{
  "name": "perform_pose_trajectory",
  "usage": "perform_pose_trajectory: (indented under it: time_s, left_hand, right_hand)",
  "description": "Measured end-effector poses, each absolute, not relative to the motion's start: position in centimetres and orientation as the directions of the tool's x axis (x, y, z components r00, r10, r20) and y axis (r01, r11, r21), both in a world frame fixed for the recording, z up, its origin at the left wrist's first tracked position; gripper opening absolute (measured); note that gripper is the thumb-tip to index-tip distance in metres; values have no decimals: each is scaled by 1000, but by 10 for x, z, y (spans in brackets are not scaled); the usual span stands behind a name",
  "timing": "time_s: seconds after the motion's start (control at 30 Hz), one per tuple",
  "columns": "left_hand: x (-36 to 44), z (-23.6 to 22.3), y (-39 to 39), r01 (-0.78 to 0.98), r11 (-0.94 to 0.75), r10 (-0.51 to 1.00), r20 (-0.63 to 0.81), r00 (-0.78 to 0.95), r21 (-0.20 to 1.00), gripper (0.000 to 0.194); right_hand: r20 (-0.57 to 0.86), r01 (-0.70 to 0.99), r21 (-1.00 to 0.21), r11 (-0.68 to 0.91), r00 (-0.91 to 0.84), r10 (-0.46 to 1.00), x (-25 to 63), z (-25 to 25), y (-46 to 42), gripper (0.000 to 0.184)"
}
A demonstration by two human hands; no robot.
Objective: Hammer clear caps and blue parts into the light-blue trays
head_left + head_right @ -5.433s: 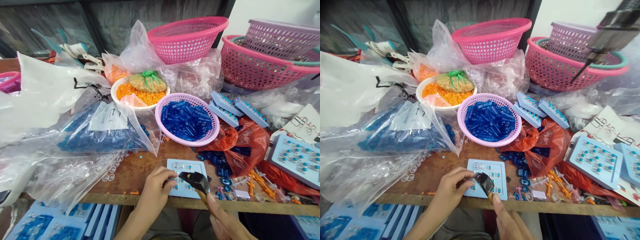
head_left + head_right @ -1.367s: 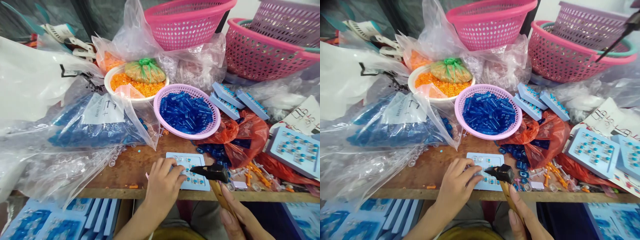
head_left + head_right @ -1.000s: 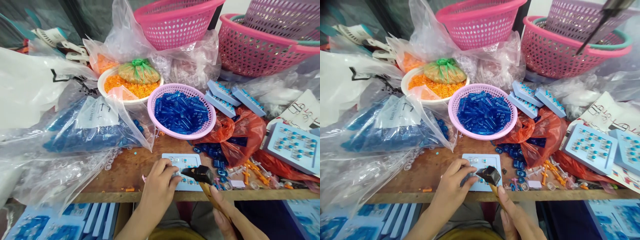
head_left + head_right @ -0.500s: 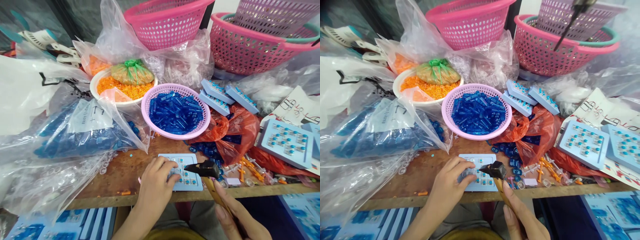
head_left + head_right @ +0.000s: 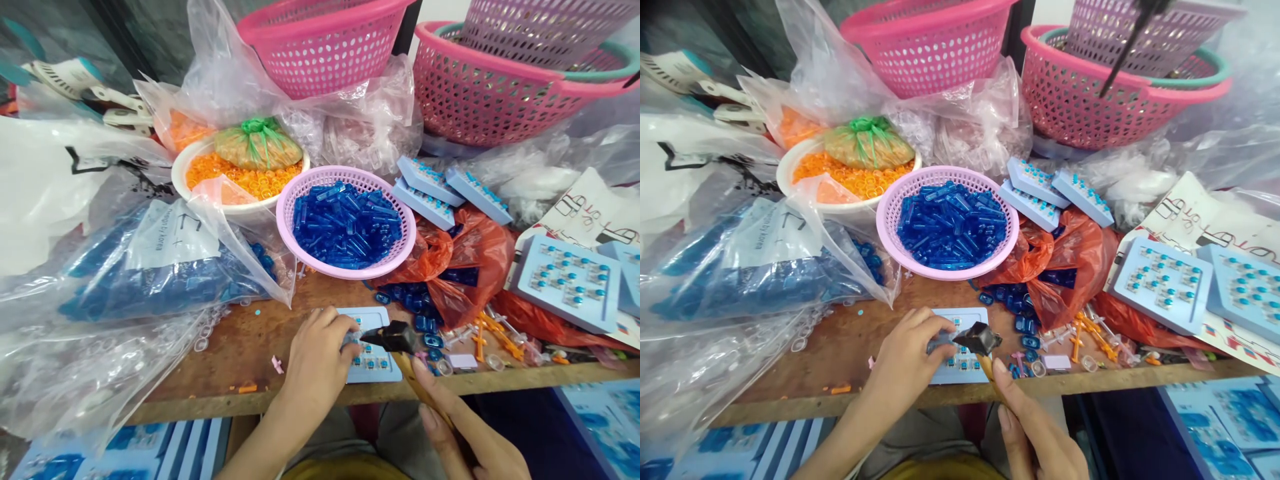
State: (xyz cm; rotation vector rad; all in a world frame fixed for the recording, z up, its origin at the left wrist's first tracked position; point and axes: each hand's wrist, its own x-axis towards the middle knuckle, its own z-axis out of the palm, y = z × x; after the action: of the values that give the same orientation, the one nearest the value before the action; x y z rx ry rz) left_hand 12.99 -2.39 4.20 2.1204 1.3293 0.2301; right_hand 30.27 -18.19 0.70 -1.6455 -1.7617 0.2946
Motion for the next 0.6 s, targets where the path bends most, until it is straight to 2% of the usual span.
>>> perform_pose_trajectory:
  time_s: [0.1, 0.23, 0.37, 0.6]
  left_hand:
    - [125, 39, -25, 724, -283, 861, -166, 480, 629, 28]
    - [119, 35, -26, 664, -294, 853, -125, 507, 687, 28]
    - [119, 35, -27, 654, -290, 860, -110, 499, 699, 30]
    - [119, 35, -28, 640, -296, 860, -93, 501, 709, 27]
  right_hand:
    - [334, 787, -581, 209, -3, 942, 304, 3, -181, 53]
    - [338, 794, -577, 190, 21, 941, 305, 4, -181, 54]
    - [350, 799, -574, 177, 45, 936, 304, 7, -182, 55]
    - [321, 791, -575, 211, -19, 947, 303, 8, -179, 54]
